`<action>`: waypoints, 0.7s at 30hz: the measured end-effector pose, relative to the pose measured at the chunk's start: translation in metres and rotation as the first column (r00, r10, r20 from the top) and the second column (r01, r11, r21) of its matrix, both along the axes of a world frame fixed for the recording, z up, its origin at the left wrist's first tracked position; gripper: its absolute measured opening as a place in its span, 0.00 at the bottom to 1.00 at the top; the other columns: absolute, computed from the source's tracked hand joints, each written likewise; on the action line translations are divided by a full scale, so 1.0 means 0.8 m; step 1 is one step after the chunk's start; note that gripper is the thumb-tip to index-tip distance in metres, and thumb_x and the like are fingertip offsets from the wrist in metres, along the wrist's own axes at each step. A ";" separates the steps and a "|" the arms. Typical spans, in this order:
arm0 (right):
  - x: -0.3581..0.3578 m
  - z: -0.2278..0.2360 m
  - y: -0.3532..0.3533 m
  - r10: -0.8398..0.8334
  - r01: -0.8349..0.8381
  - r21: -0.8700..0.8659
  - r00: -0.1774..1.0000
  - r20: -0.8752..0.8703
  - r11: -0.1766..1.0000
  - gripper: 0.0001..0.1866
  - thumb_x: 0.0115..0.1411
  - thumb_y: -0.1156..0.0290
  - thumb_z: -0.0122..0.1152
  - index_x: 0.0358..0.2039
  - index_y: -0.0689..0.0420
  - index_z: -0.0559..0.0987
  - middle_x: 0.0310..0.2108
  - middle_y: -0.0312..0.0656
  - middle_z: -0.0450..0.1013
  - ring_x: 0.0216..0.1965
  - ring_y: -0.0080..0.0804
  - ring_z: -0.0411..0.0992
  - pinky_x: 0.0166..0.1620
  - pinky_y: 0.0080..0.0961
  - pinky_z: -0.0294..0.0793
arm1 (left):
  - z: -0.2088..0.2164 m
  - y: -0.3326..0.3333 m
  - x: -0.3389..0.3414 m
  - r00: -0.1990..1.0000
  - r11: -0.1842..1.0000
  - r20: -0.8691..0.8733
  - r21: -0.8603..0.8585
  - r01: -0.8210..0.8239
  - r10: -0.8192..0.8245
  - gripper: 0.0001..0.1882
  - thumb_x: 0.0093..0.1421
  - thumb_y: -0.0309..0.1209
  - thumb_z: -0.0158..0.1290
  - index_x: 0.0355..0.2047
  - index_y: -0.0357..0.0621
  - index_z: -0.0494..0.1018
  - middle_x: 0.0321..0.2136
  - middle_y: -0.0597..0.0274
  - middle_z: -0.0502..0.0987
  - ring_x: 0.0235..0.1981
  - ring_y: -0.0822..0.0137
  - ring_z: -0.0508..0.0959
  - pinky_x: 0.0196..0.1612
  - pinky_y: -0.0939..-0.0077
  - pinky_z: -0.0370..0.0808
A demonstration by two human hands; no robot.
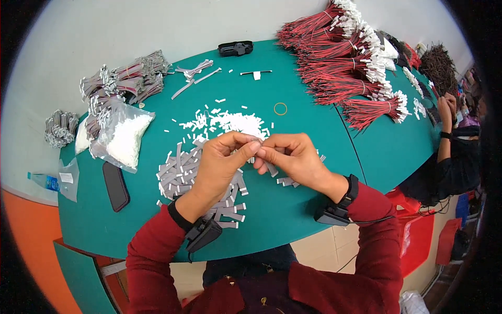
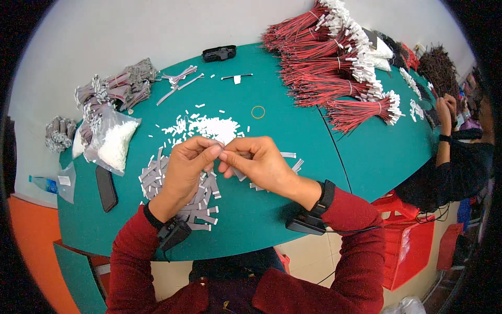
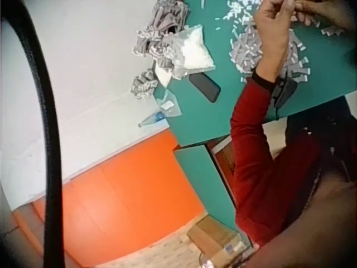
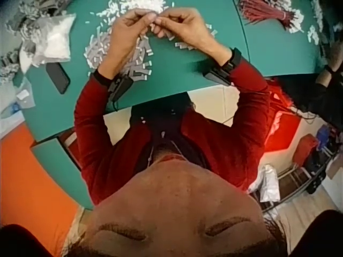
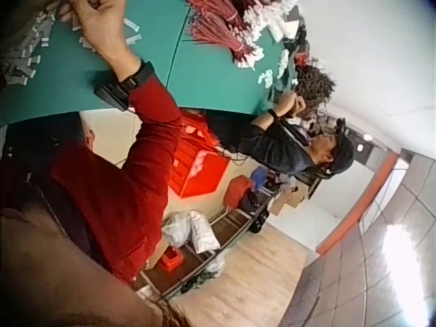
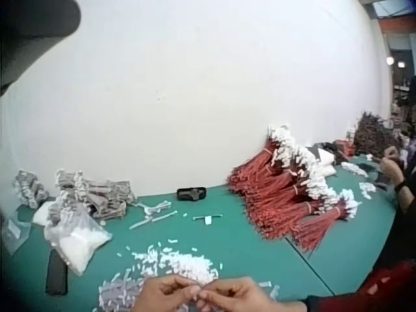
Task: Assembling small electronic connectors by manually attaching white plastic parts to metal pins on a workbench.
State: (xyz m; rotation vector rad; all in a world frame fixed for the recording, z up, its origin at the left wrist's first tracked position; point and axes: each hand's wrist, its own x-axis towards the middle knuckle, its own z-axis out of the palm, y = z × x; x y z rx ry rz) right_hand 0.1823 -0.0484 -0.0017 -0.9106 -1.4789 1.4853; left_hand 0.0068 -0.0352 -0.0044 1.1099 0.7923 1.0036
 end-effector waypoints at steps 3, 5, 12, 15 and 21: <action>0.001 -0.002 0.002 0.028 -0.029 -0.016 0.999 -0.030 0.999 0.08 0.60 0.73 0.52 0.29 0.65 0.76 0.24 0.39 0.75 0.26 0.20 0.73 0.30 0.14 0.71 | 0.006 -0.002 0.001 0.999 0.997 -0.037 0.072 -0.003 0.006 0.06 0.56 0.26 0.54 0.32 0.35 0.74 0.26 0.63 0.76 0.26 0.77 0.73 0.32 0.85 0.70; 0.002 -0.001 0.002 0.039 -0.040 -0.024 0.998 -0.045 0.999 0.09 0.60 0.73 0.52 0.29 0.65 0.76 0.24 0.39 0.74 0.25 0.20 0.73 0.30 0.14 0.71 | 0.010 -0.003 0.001 0.999 0.995 -0.039 0.099 0.008 -0.005 0.06 0.56 0.26 0.54 0.32 0.35 0.74 0.26 0.62 0.76 0.27 0.76 0.73 0.33 0.83 0.71; 0.003 0.001 0.003 0.063 -0.066 -0.070 0.997 -0.045 0.995 0.08 0.60 0.73 0.52 0.29 0.65 0.76 0.24 0.39 0.74 0.25 0.21 0.73 0.30 0.14 0.71 | 0.004 -0.002 0.000 0.999 0.986 -0.044 0.165 0.004 0.003 0.06 0.55 0.26 0.54 0.32 0.35 0.74 0.27 0.62 0.76 0.27 0.76 0.73 0.32 0.82 0.70; 0.004 0.002 0.002 0.058 -0.061 -0.065 0.997 -0.042 0.996 0.08 0.60 0.73 0.52 0.30 0.65 0.76 0.25 0.39 0.74 0.25 0.21 0.73 0.30 0.14 0.71 | -0.001 0.000 0.001 0.999 0.983 -0.028 0.181 -0.023 0.029 0.07 0.54 0.28 0.56 0.32 0.38 0.75 0.27 0.66 0.76 0.27 0.80 0.71 0.29 0.87 0.65; 0.005 -0.001 0.005 0.035 -0.036 -0.026 0.999 -0.023 0.999 0.08 0.60 0.73 0.52 0.30 0.65 0.76 0.25 0.39 0.74 0.25 0.21 0.72 0.29 0.14 0.71 | -0.003 0.005 -0.003 0.999 1.000 -0.052 0.015 0.012 -0.011 0.07 0.55 0.30 0.55 0.33 0.39 0.74 0.27 0.67 0.76 0.24 0.82 0.69 0.26 0.88 0.63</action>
